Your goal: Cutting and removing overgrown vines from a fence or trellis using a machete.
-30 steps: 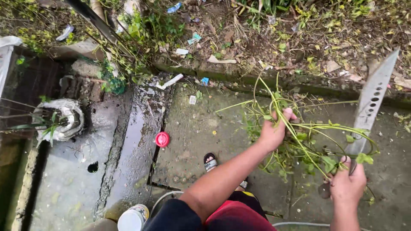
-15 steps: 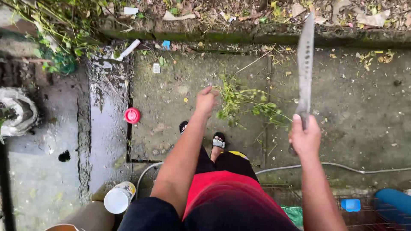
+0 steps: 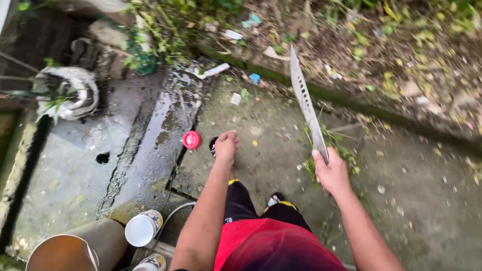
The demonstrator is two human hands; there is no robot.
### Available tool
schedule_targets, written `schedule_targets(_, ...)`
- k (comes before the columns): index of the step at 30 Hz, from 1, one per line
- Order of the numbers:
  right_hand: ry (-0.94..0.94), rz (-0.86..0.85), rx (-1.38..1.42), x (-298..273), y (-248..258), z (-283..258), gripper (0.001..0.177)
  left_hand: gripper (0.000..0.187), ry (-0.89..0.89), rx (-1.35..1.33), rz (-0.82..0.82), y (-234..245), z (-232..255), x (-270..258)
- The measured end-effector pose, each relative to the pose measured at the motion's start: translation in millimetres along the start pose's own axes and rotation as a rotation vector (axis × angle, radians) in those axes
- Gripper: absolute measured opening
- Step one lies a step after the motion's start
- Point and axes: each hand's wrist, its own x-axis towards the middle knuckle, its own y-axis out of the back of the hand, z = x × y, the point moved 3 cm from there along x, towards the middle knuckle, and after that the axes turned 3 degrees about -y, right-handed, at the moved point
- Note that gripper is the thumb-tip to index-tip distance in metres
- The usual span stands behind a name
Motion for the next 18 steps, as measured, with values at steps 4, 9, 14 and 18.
schedule_targets(4,0.031,-0.116,-0.054,48,-80,-46,0.032,0.023,-0.065,0.067,0.077,39,47,65)
schedule_targets(9,-0.076,-0.231,-0.080,117,-177,-103,0.031,0.050,-0.261,0.351,0.278,81,105,172)
schedule_targets(14,-0.094,-0.253,-0.191,170,-242,-161,0.032,0.078,-0.225,0.415,0.368,93,177,253)
schedule_targets(18,-0.066,-0.247,-0.275,229,-279,-192,0.030,0.120,-0.288,0.551,0.421,82,215,327)
